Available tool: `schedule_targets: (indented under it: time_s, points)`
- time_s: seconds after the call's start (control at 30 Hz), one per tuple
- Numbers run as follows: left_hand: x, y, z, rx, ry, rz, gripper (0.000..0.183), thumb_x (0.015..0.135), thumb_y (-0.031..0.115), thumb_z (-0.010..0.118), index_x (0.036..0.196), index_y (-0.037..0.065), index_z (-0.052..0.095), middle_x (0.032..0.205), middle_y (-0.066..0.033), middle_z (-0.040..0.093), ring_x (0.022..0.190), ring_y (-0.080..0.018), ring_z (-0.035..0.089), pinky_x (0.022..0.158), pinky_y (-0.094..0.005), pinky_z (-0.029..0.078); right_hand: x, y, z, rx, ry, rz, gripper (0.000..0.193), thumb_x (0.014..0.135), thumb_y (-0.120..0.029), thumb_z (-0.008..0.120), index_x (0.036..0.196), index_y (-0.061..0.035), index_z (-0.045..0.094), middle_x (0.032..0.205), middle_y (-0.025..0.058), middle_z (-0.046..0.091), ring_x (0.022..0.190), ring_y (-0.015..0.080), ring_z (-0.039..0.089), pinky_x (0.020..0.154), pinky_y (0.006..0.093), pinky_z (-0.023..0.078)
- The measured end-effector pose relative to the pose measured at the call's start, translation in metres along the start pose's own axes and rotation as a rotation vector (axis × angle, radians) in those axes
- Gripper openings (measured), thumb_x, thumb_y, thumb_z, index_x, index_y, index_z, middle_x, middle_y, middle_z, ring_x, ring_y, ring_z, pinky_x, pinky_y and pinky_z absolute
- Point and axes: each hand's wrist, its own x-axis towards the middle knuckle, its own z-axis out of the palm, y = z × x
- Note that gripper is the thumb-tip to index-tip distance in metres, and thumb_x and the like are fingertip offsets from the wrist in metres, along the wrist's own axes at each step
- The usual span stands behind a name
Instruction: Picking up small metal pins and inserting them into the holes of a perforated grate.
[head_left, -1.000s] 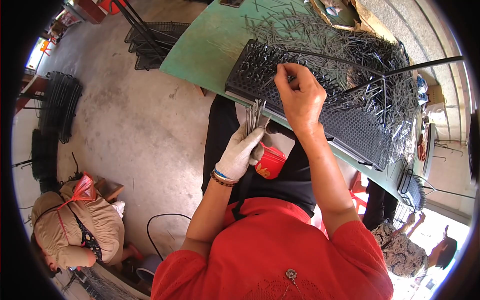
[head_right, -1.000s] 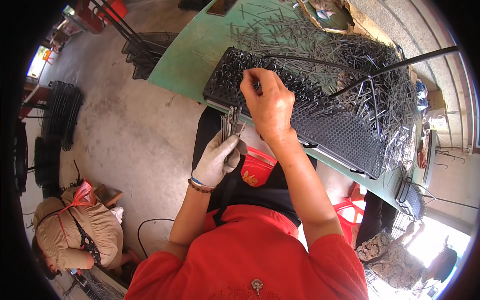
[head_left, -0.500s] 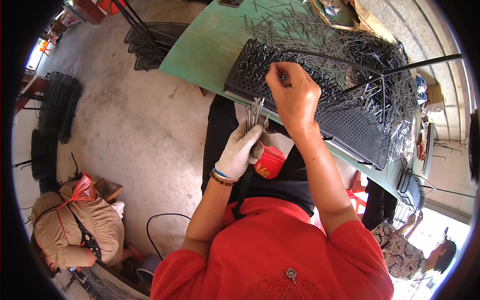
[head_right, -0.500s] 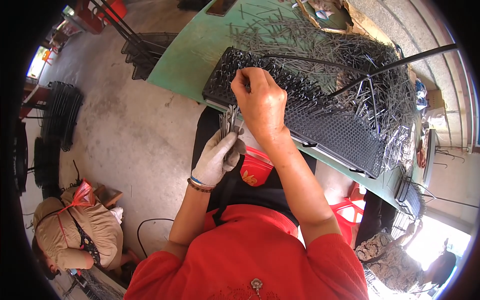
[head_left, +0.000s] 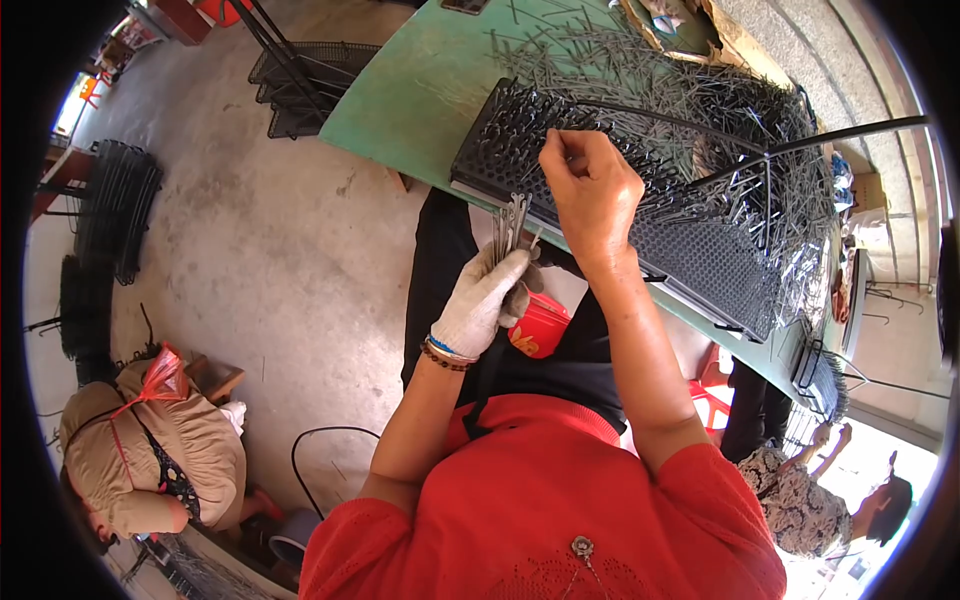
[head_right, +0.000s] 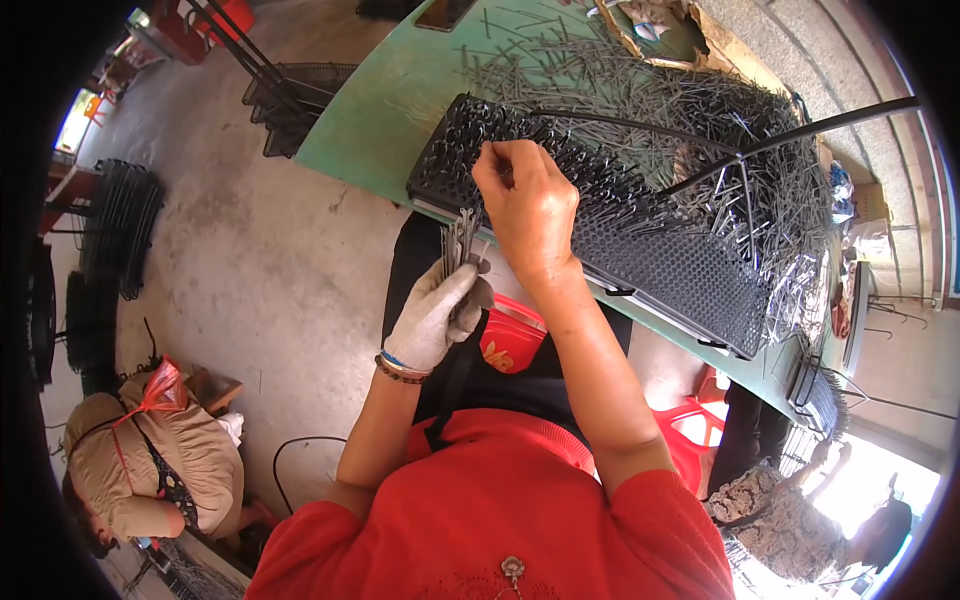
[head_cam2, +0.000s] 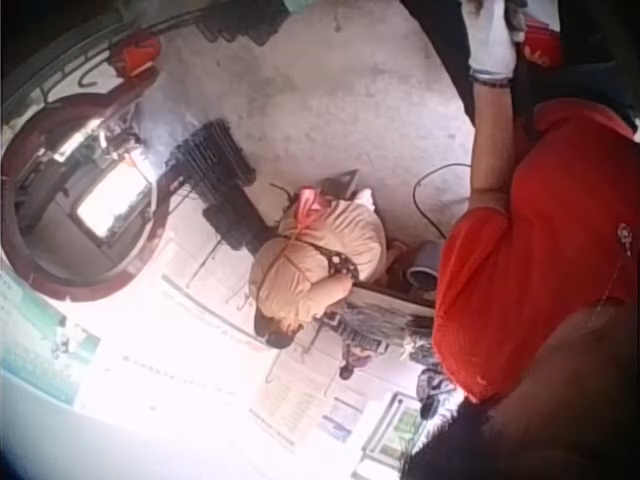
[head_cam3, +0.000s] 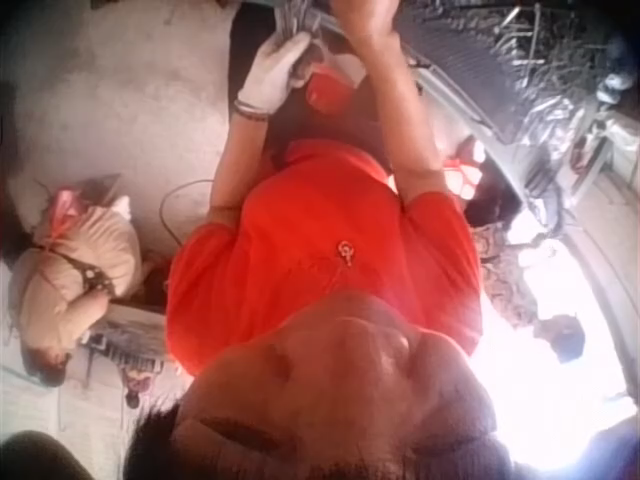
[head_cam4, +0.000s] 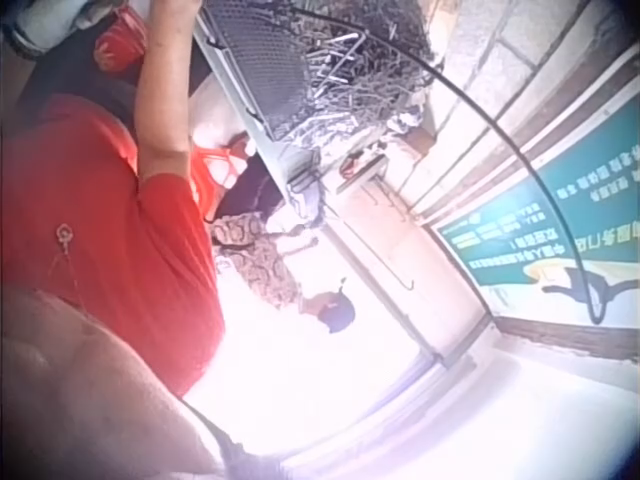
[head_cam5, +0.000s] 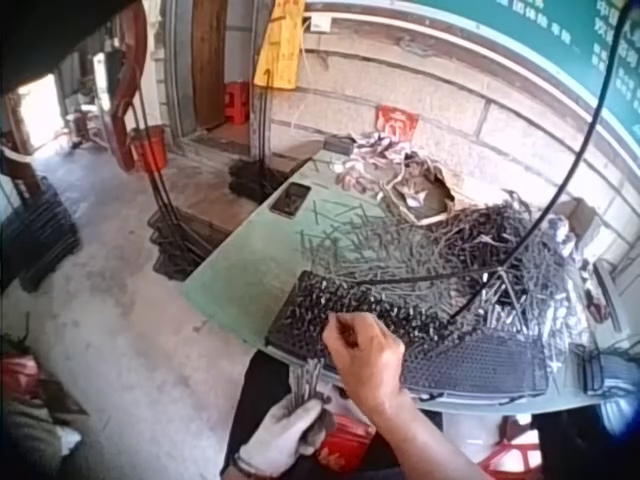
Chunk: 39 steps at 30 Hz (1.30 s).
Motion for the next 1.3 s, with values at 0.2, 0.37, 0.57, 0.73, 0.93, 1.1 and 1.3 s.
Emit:
schedule_targets:
  time_s: [0.2, 0.37, 0.57, 0.73, 0.93, 1.1, 1.3]
  points:
    - [0.0, -0.003, -0.004, -0.012, -0.033, 0.005, 0.021, 0.097, 0.027, 0.054, 0.101, 0.006, 0.056, 0.072, -0.0012, 0.059, 0.047, -0.0023, 0.045, 0.038, -0.0169, 0.029, -0.008, -0.002, -0.004, -0.101, -0.121, -0.051, 0.009, 0.08, -0.008, 0.072, 0.085, -0.0018, 0.068, 0.077, 0.0098, 0.066, 0.058, 0.021, 0.063, 0.053, 0.0289, 0.05]
    - [-0.001, -0.002, -0.003, 0.002, -0.01, -0.03, 0.023, 0.097, 0.028, 0.054, 0.101, 0.005, 0.056, 0.071, -0.0014, 0.059, 0.047, -0.002, 0.045, 0.037, -0.0168, 0.029, -0.006, 0.001, -0.01, -0.127, -0.147, -0.223, 0.009, 0.08, -0.009, 0.072, 0.086, -0.0034, 0.069, 0.084, 0.0081, 0.066, 0.063, 0.0256, 0.064, 0.056, 0.0327, 0.052]
    - [-0.001, -0.003, 0.0, 0.039, 0.012, -0.086, 0.024, 0.097, 0.029, 0.055, 0.102, 0.005, 0.056, 0.071, -0.0021, 0.06, 0.047, -0.0021, 0.045, 0.038, -0.0159, 0.03, 0.001, 0.005, -0.016, -0.236, -0.341, -0.216, 0.012, 0.08, -0.011, 0.072, 0.088, -0.003, 0.069, 0.085, 0.0097, 0.066, 0.068, 0.0274, 0.065, 0.058, 0.0327, 0.052]
    - [-0.001, -0.002, 0.001, 0.034, 0.004, -0.092, 0.024, 0.096, 0.028, 0.056, 0.1, 0.004, 0.056, 0.069, -0.0012, 0.058, 0.047, -0.0025, 0.047, 0.037, -0.0158, 0.032, 0.0, 0.007, -0.017, -0.066, -0.238, -0.2, 0.014, 0.081, -0.01, 0.072, 0.092, -0.0014, 0.07, 0.085, 0.0109, 0.066, 0.065, 0.0243, 0.063, 0.057, 0.0318, 0.05]
    - [-0.002, -0.002, -0.002, 0.026, 0.008, -0.061, 0.022, 0.095, 0.026, 0.057, 0.102, 0.005, 0.056, 0.071, -0.0012, 0.059, 0.047, -0.0027, 0.045, 0.038, -0.0168, 0.031, -0.009, 0.006, -0.033, 0.104, -0.341, 0.041, 0.015, 0.082, -0.009, 0.07, 0.095, -0.0001, 0.07, 0.078, 0.0071, 0.064, 0.055, 0.0105, 0.049, 0.05, 0.0251, 0.039]
    - [-0.002, -0.002, 0.002, 0.001, -0.065, -0.085, 0.022, 0.095, 0.024, 0.058, 0.104, 0.004, 0.056, 0.075, -0.0013, 0.06, 0.051, -0.0017, 0.045, 0.041, -0.0164, 0.029, -0.016, 0.007, -0.041, 0.174, -0.402, 0.179, 0.016, 0.083, -0.012, 0.071, 0.095, -0.0006, 0.07, 0.073, 0.0032, 0.061, 0.055, 0.0058, 0.044, 0.049, 0.0226, 0.035]
    - [-0.005, 0.001, 0.006, -0.002, -0.079, -0.061, 0.023, 0.095, 0.024, 0.058, 0.106, 0.004, 0.057, 0.078, -0.0018, 0.06, 0.053, -0.0017, 0.047, 0.042, -0.016, 0.03, -0.019, 0.011, -0.045, 0.203, -0.535, 0.317, 0.02, 0.082, -0.016, 0.073, 0.092, 0.0005, 0.071, 0.075, 0.0071, 0.067, 0.055, 0.0093, 0.051, 0.049, 0.0244, 0.041]
